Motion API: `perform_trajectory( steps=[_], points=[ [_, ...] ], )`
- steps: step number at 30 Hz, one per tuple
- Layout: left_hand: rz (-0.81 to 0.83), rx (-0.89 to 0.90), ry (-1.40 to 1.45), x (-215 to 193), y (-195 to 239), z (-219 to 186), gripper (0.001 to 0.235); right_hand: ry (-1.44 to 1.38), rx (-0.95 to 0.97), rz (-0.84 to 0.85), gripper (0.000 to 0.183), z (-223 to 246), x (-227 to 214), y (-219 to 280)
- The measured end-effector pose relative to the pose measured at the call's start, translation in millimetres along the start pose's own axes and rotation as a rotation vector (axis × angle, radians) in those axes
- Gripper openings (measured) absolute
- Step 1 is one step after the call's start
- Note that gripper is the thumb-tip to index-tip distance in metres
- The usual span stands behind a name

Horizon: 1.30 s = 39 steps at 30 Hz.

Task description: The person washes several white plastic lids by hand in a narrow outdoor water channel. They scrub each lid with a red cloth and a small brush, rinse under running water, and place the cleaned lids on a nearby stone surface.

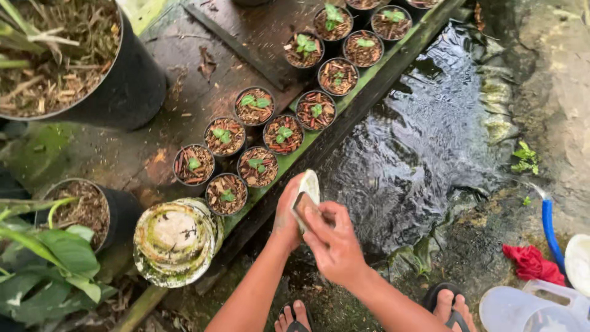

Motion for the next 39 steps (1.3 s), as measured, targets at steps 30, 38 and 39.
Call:
perform_trajectory(
  steps=[30, 38, 39],
  points=[
    [0.332, 0.050, 0.220, -0.8, 29.0, -11.1, 0.052, -0.522, 1.472, 0.077, 0.048, -306.4, 61.1, 137.4],
    [0.313, -0.174, 0.601, -5.7, 46.2, -21.0, 0.065, -0.911, 1.660, -0.273, 0.022, -351.6, 72.3, 223.9],
    [0.324, -0.172, 0.630, -3.3, 48.1, -21.6, 0.065, -1.062, 1.591, -0.344, 0.023, -343.3, 74.9, 206.4]
  ],
)
Point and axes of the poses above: each hand's wrist, its own y-axis away from the middle knuckle, its own x-axis out of the palm, z = x × y, the point moved 7 cm from there along -y, towards the middle knuckle, and after that the axes turned 15 degrees about y, right-handed, at the moved point
